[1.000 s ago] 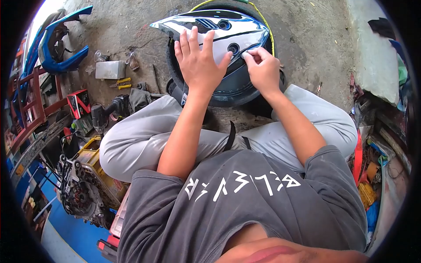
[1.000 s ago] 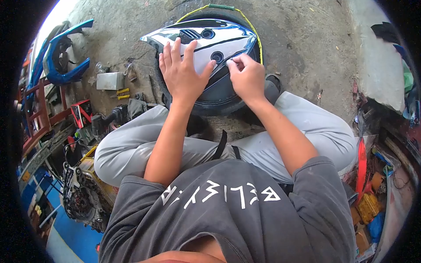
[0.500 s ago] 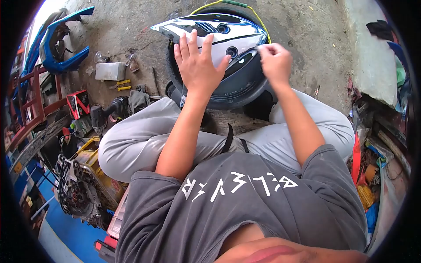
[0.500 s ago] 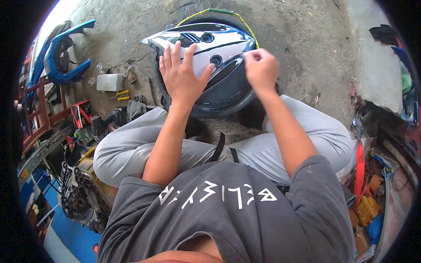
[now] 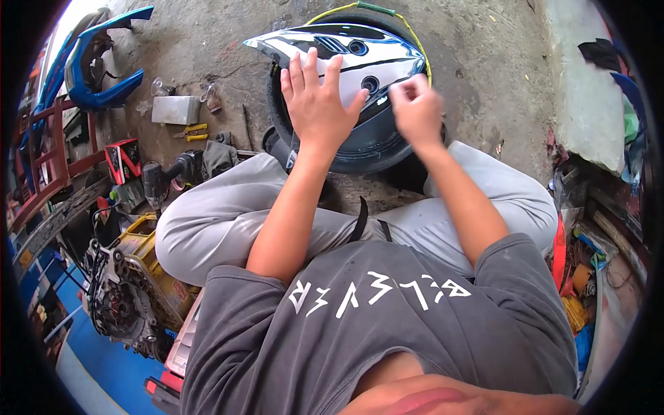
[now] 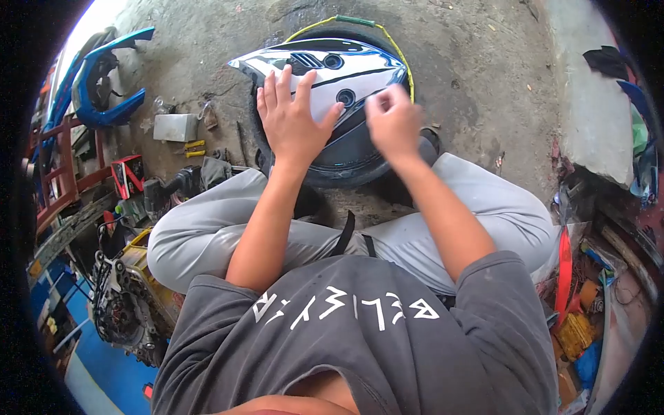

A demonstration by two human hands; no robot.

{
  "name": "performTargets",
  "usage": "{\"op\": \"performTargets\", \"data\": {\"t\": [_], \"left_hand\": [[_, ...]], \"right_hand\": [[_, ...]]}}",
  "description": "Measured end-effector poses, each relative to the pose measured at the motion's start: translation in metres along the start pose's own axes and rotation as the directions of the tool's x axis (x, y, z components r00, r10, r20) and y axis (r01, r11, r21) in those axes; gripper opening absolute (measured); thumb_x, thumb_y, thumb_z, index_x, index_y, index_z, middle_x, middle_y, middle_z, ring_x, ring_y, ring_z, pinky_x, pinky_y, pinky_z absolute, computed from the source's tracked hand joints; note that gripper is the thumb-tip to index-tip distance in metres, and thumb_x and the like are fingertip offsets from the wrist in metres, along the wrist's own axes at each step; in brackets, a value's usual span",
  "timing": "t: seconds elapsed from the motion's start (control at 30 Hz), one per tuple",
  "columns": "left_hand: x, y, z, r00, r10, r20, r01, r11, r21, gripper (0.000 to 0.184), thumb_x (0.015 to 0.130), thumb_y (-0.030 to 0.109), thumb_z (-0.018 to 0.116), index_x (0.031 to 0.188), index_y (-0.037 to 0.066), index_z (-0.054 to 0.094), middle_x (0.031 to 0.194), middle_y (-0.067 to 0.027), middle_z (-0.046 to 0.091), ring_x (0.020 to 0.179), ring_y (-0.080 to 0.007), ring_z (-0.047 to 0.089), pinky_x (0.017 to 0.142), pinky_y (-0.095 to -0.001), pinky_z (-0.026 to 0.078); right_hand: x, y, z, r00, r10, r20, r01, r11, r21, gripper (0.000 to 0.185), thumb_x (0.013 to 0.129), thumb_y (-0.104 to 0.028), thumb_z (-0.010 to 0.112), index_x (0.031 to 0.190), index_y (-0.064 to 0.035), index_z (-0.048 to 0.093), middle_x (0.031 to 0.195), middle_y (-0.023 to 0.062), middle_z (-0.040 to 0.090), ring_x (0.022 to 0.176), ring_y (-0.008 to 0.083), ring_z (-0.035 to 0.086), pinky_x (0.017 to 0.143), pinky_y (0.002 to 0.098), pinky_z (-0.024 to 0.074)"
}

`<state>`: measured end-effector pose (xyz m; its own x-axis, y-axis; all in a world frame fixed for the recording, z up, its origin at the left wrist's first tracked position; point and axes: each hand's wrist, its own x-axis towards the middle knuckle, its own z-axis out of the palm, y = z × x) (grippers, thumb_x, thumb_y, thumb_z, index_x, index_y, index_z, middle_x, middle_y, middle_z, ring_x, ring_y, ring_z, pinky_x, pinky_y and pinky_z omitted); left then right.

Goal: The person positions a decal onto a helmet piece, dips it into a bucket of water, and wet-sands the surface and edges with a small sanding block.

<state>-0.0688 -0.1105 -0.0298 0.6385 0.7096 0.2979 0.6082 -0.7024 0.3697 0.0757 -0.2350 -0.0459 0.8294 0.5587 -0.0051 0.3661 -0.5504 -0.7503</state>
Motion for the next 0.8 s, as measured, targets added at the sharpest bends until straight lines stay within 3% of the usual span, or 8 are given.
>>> {"op": "performTargets", "data": {"t": [0.07,0.13,0.17,0.27,0.4,0.53,0.73,0.8], "left_hand": [[0.000,0.000,0.001,1.000,0.001,0.001,-0.001,1.000,-0.004,0.070,0.081,0.052,0.088,0.139,0.019,0.068,0.153,-0.0200,0.056,0.150,-0.0453,0.043,0.126,-0.0608,0.030],[-0.001,-0.001,0.001,1.000,0.007,0.006,-0.007,1.000,0.007,0.070,0.081,0.052,0.087,0.140,0.019,0.068,0.153,-0.0200,0.056,0.149,-0.0453,0.044,0.126,-0.0601,0.030],[-0.001,-0.001,0.001,1.000,0.010,0.009,-0.010,1.000,0.017,0.070,0.081,0.052,0.087,0.140,0.019,0.068,0.153,-0.0200,0.056,0.149,-0.0453,0.044,0.126,-0.0599,0.030],[-0.001,-0.003,-0.001,1.000,0.010,0.012,-0.010,1.000,0.025,0.071,0.081,0.053,0.087,0.140,0.019,0.068,0.154,-0.0199,0.056,0.150,-0.0452,0.043,0.126,-0.0599,0.029],[-0.001,-0.001,0.002,1.000,0.000,0.000,0.000,1.000,-0.002,0.071,0.080,0.053,0.087,0.140,0.020,0.067,0.154,-0.0195,0.056,0.151,-0.0448,0.042,0.126,-0.0602,0.029],[-0.001,-0.003,0.000,1.000,0.004,0.011,-0.005,1.000,0.023,0.071,0.080,0.053,0.087,0.140,0.019,0.068,0.154,-0.0196,0.056,0.150,-0.0447,0.043,0.126,-0.0603,0.029],[-0.001,0.000,0.002,1.000,-0.004,0.010,0.004,1.000,0.007,0.071,0.080,0.052,0.087,0.140,0.019,0.068,0.154,-0.0197,0.055,0.151,-0.0445,0.043,0.126,-0.0603,0.029],[-0.001,0.000,0.001,1.000,0.010,0.012,-0.010,1.000,0.021,0.071,0.080,0.052,0.087,0.139,0.018,0.068,0.155,-0.0195,0.055,0.150,-0.0446,0.043,0.126,-0.0595,0.030]], "right_hand": [[-0.012,-0.007,0.000,0.994,0.003,0.109,-0.011,0.998,0.070,0.018,0.091,-0.016,0.077,0.101,-0.0026,0.069,0.079,0.0161,0.075,0.071,0.0308,0.075,0.070,0.0417,0.0573],[0.006,0.002,-0.005,0.999,-0.024,-0.036,0.021,0.998,-0.060,0.017,0.093,-0.014,0.075,0.104,-0.0032,0.069,0.078,0.0151,0.075,0.070,0.0282,0.076,0.068,0.0416,0.0575],[0.018,0.005,-0.013,0.993,0.120,-0.014,-0.119,0.992,0.052,0.017,0.094,-0.012,0.074,0.108,-0.0034,0.069,0.078,0.0145,0.076,0.069,0.0263,0.076,0.066,0.0414,0.0578],[0.020,0.019,-0.010,0.992,0.042,-0.116,-0.037,0.998,0.043,0.011,0.094,-0.011,0.073,0.096,-0.0020,0.069,0.076,0.0147,0.076,0.068,0.0269,0.076,0.063,0.0416,0.0569],[-0.012,-0.004,-0.001,0.985,-0.078,0.152,0.062,0.992,0.107,0.012,0.093,-0.013,0.074,0.089,-0.0026,0.068,0.076,0.0161,0.074,0.067,0.0299,0.074,0.067,0.0410,0.0569],[0.031,0.012,-0.019,0.996,0.061,-0.066,-0.059,0.998,0.034,0.012,0.095,-0.013,0.071,0.088,-0.0030,0.070,0.076,0.0144,0.076,0.068,0.0283,0.076,0.064,0.0426,0.0571],[-0.009,-0.002,-0.002,0.986,-0.058,0.156,0.038,0.991,0.129,0.012,0.095,-0.012,0.071,0.090,-0.0015,0.067,0.073,0.0182,0.071,0.068,0.0327,0.074,0.065,0.0436,0.0559],[0.009,0.004,-0.009,0.998,-0.012,0.068,0.007,0.997,0.074,0.012,0.095,-0.012,0.071,0.089,-0.0011,0.067,0.072,0.0171,0.071,0.066,0.0310,0.073,0.064,0.0425,0.0556]]}}
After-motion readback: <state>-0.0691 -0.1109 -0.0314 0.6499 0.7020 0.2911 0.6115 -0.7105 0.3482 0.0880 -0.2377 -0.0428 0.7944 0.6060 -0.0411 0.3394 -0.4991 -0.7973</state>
